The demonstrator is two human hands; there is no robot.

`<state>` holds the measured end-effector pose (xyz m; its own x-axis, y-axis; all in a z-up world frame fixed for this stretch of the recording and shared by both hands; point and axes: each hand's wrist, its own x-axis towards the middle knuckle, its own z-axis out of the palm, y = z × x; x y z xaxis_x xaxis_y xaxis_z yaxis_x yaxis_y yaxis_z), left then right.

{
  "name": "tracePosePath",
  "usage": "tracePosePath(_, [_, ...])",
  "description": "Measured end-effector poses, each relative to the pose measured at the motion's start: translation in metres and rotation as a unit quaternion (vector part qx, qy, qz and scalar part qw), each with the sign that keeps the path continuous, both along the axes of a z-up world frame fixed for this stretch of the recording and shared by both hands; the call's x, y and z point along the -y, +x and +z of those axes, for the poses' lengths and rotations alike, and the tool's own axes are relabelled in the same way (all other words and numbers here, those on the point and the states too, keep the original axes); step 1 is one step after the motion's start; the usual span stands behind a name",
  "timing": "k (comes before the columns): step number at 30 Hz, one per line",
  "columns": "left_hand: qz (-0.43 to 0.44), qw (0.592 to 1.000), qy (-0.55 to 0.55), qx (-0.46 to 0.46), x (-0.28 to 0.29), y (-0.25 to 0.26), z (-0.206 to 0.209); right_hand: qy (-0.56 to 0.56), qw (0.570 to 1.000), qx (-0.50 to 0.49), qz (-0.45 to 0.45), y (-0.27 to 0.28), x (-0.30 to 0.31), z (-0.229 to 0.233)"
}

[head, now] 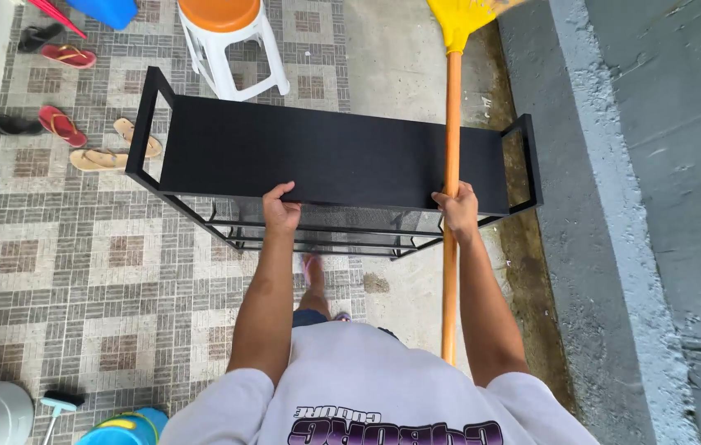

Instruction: The person organizes several pairs of shoes on the floor, then uses a broom to sweep the tiled area and a metal shoe rack. The person also moves a spray bottle and a hanger before sweeping.

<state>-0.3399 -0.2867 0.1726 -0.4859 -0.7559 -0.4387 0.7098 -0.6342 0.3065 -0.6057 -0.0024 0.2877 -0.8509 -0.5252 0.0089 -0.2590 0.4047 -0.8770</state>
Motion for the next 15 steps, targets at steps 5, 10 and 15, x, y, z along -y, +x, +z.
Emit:
tracePosePath(5, [-0.022, 0.999, -0.011, -0.033, 0.039, -0.034, -0.005, 0.013, 0.996, 0.084, -0.025, -0.047, 0.039, 0.0])
tracePosePath(10, [-0.065, 0.996, -0.028, -0.046, 0.091, -0.096, -0.005, -0.053, 0.995, 0.085, -0.008, -0.096, 0.074, 0.003])
tracePosePath(15, [-0.099, 0.989, -0.052, -0.101, 0.118, -0.19, 0.017, 0.063, 0.996, -0.064, 0.013, -0.133, 0.089, 0.001])
